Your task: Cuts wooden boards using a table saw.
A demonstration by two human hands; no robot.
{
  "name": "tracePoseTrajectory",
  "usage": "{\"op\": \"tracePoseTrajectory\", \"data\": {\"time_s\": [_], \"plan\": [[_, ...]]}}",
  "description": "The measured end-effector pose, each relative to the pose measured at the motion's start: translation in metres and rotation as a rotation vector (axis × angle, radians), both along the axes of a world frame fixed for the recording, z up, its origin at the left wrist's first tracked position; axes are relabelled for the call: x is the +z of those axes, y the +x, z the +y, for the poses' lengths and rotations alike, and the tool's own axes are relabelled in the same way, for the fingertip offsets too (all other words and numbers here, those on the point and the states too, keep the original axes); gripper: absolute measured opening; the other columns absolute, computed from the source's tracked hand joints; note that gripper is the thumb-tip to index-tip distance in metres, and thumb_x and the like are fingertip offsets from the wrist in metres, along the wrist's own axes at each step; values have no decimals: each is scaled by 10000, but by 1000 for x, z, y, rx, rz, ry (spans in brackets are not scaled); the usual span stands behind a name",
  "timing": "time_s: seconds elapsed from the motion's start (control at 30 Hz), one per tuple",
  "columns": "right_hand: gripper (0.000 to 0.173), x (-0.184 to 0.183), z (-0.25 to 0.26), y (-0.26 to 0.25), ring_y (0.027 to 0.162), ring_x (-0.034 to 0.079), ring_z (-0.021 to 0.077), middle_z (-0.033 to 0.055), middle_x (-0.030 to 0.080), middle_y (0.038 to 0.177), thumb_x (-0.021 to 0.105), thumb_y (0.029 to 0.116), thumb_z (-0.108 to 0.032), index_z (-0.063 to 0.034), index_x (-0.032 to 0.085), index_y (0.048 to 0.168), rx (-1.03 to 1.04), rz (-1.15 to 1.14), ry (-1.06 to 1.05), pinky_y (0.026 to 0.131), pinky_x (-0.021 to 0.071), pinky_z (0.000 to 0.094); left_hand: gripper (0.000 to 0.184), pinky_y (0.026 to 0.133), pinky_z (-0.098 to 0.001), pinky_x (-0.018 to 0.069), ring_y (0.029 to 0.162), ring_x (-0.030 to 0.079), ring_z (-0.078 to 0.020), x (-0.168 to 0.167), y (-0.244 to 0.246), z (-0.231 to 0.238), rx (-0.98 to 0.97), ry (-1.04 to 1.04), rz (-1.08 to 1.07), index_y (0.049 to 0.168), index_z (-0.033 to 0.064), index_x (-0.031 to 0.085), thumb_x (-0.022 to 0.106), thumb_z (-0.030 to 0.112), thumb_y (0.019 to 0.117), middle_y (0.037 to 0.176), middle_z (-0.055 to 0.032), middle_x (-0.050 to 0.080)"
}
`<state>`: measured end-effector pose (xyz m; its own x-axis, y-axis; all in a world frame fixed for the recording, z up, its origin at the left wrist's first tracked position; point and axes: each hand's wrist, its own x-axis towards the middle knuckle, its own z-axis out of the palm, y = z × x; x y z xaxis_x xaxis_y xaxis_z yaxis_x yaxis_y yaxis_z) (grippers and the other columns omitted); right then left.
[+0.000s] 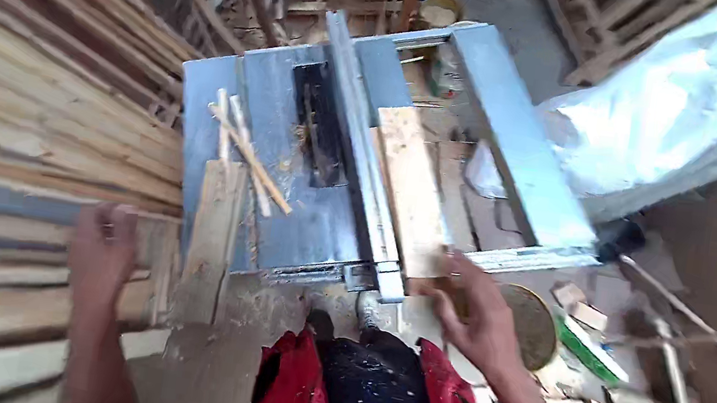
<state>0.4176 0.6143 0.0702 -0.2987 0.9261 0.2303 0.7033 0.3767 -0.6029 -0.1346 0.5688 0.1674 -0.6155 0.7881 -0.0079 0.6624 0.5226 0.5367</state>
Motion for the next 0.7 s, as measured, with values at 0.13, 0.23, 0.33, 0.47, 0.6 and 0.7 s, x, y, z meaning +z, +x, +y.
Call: {"op": "tracePoseTrajectory", "data": {"time_s": [0.13,0.23,0.33,0.47,0.6,0.7], "plan": [[683,-17,10,4,1247,618,272,97,534,1488,508,991,-543,-155,392,1541,-244,446,-560,947,569,551,890,1022,-668,491,1259,576,-444,-41,52,-54,-4,-255,-68,1461,56,507,794,599,818,1407,-257,554],[696,-21,24,-5,1227,612,332,150,554,1414,507,992,-608,-149,430,1509,-348,561,-760,920,550,638,1081,994,-693,492,1277,547,-475,-79,84,-56,12,-284,55,1513,105,457,938,546,651,1462,-264,495],[773,-16,32,-5,1249,599,338,154,569,1414,518,971,-634,-143,355,1546,-309,447,-725,962,510,645,944,942,-695,517,1254,570,-456,-73,92,-62,58,-306,85,1527,164,462,914,418,738,1465,-219,504],[846,0,23,-2,1303,562,313,150,493,1506,541,937,-636,-115,314,1564,-250,346,-505,998,500,583,624,973,-622,535,1146,673,-341,-56,79,-102,37,-224,-184,1509,150,487,700,389,973,1338,-159,650],[848,-7,4,-5,1317,539,340,171,428,1545,610,923,-587,-104,310,1551,-305,386,-466,992,499,588,485,901,-543,564,1021,691,-288,-79,68,-125,85,-57,-452,1461,117,507,626,308,1032,1180,-162,696],[862,1,-18,-17,1379,471,372,212,402,1555,615,913,-564,-69,313,1551,-345,359,-352,1061,431,615,399,815,-533,569,949,683,-295,-95,57,-132,107,31,-554,1399,100,560,585,300,1055,1127,-174,691]]}}
